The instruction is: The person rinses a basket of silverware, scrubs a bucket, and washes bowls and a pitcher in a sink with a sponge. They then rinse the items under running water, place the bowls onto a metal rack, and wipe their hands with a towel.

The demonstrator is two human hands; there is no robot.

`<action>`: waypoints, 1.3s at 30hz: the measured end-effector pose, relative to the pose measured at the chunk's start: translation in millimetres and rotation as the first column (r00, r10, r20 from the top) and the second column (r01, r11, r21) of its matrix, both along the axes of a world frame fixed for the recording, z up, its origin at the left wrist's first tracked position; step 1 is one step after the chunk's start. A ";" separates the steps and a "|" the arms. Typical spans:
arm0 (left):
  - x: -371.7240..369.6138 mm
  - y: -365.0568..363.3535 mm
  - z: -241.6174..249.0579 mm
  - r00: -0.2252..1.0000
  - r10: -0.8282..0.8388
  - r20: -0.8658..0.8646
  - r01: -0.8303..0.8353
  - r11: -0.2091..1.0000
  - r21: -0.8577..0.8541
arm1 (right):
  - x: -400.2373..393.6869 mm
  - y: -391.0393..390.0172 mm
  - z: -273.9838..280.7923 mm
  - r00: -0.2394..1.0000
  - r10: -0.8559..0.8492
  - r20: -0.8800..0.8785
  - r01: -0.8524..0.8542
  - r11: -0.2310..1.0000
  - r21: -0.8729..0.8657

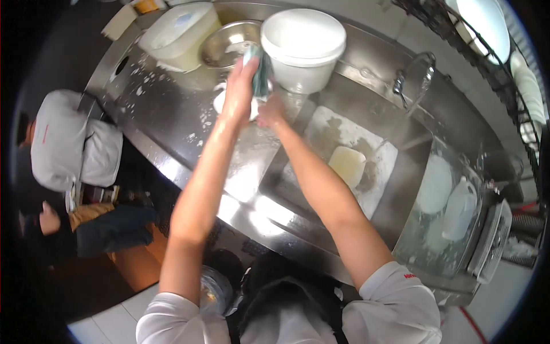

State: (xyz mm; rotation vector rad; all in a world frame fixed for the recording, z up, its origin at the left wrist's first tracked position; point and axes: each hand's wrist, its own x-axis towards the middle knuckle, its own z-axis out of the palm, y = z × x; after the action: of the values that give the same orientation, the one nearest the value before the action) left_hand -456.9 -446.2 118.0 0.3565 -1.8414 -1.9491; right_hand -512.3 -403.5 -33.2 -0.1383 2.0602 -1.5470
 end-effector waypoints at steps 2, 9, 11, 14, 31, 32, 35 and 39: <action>-63.5 5.0 21.6 0.978 0.046 -0.205 -0.171 0.742 -0.648 | 9.0 36.5 49.4 0.975 0.145 0.167 -0.104 0.966 -0.237; -194.0 -12.2 -17.4 0.972 -0.025 0.233 0.234 0.199 -0.952 | 8.1 295.9 -159.7 0.851 -0.476 -0.223 0.504 0.617 0.605; -192.0 -5.5 -11.2 0.958 0.002 0.288 0.281 0.201 -0.938 | 32.6 337.1 -214.6 0.916 -0.220 -0.337 0.399 0.398 0.826; -190.3 -13.0 -10.3 0.974 -0.041 0.224 0.227 0.218 -0.949 | 35.7 347.1 -228.3 0.981 -0.066 -0.184 0.191 0.513 0.837; -34.2 251.8 -261.7 0.864 -0.209 0.458 0.469 0.002 -0.883 | 49.0 351.4 -73.7 0.868 -0.495 0.045 0.472 0.849 0.235; -27.4 262.6 -250.0 0.735 -0.253 0.629 0.658 0.041 -0.752 | 55.5 356.3 -100.2 0.913 -0.367 0.178 0.333 0.923 0.194; -22.4 283.1 -225.6 0.320 -0.384 0.866 0.888 -0.197 -0.415 | 69.3 369.6 -52.5 0.848 -0.519 0.106 0.496 0.849 0.184; -0.4 285.1 -215.4 0.724 -0.417 0.549 0.480 -0.266 -0.836 | 75.0 381.5 -50.3 0.893 -0.364 0.265 0.356 0.931 0.081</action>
State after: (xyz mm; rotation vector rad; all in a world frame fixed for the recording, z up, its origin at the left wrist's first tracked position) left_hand -457.4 -161.2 -97.4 -0.9923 -3.0921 -0.1150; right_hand -437.3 -22.1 -83.5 0.4745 1.9567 -1.6358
